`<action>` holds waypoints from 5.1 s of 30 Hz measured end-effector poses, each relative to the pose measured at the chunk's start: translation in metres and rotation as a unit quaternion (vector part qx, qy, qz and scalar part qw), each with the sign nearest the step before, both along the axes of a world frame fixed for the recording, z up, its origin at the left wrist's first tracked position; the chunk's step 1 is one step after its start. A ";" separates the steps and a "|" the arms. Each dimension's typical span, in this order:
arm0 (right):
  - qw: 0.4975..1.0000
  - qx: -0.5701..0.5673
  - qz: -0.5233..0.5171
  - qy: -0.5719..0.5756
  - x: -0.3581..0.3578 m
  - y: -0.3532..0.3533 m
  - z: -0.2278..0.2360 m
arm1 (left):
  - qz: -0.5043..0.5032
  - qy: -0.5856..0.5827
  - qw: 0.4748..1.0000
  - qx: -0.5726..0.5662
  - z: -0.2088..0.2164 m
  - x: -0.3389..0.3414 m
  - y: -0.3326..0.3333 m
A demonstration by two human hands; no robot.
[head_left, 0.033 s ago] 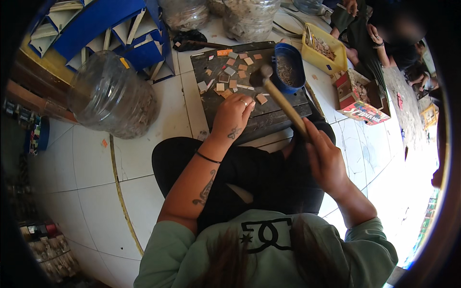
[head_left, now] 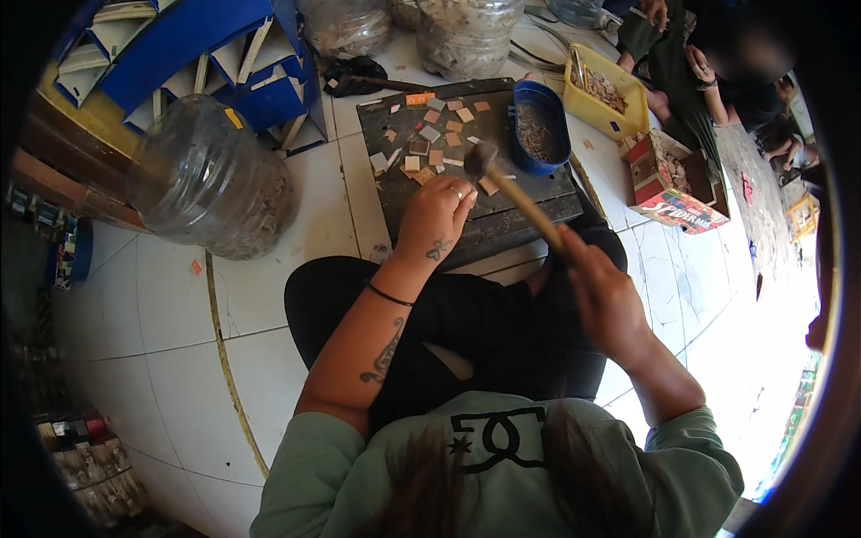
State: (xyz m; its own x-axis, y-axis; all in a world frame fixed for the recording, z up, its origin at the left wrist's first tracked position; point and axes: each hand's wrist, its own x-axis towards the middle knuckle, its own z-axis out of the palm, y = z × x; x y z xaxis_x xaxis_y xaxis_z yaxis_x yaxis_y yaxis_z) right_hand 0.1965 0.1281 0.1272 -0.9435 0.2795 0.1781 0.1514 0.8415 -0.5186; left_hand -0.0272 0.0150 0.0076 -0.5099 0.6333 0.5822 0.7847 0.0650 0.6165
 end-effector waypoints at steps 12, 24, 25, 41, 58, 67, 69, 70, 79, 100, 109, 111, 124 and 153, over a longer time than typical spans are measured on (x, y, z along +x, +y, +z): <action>1.000 0.026 0.005 0.009 0.000 0.003 -0.003 | 0.002 0.012 1.000 -0.007 -0.002 0.000 0.001; 0.985 -0.150 -0.061 0.054 0.005 0.015 -0.013 | 0.115 0.159 0.980 -0.042 0.019 -0.006 -0.019; 0.984 -0.159 -0.065 0.056 0.005 0.015 -0.017 | 0.124 0.174 0.973 -0.086 0.021 -0.007 -0.020; 0.991 -0.127 -0.034 -0.027 0.015 0.015 -0.064 | 0.088 -0.037 0.986 -0.133 0.017 -0.003 -0.033; 0.999 -0.033 -0.026 -0.035 -0.012 -0.004 -0.067 | 0.061 -0.155 0.975 -0.145 0.017 -0.011 -0.041; 0.999 -0.012 -0.037 -0.029 -0.013 -0.003 -0.074 | 0.043 -0.226 0.952 -0.202 0.025 -0.022 -0.038; 0.998 -0.013 -0.048 -0.028 -0.014 -0.002 -0.076 | 0.034 -0.217 0.953 -0.211 0.027 -0.024 -0.038; 0.998 -0.016 -0.048 -0.025 -0.014 -0.002 -0.076 | 0.031 -0.217 0.951 -0.217 0.028 -0.025 -0.038; 0.998 -0.011 -0.047 -0.028 -0.012 -0.002 -0.073 | 0.032 -0.225 0.945 -0.236 0.035 -0.027 -0.037; 0.996 -0.041 -0.054 -0.065 -0.018 0.000 -0.069 | 0.034 -0.225 0.942 -0.247 0.032 -0.027 -0.036; 0.994 -0.093 -0.050 0.013 -0.016 0.005 -0.060 | 0.089 -0.103 0.986 -0.098 0.013 0.007 -0.041; 0.995 -0.096 -0.039 0.002 -0.015 0.002 -0.056 | 0.099 -0.089 0.987 -0.085 0.009 0.009 -0.043; 0.998 -0.029 -0.023 -0.047 -0.015 -0.007 -0.052 | 0.073 -0.087 0.989 -0.092 0.008 0.002 -0.043; 0.987 -0.134 -0.053 0.068 -0.008 0.019 -0.034 | 0.085 -0.018 0.996 -0.034 0.013 0.012 0.001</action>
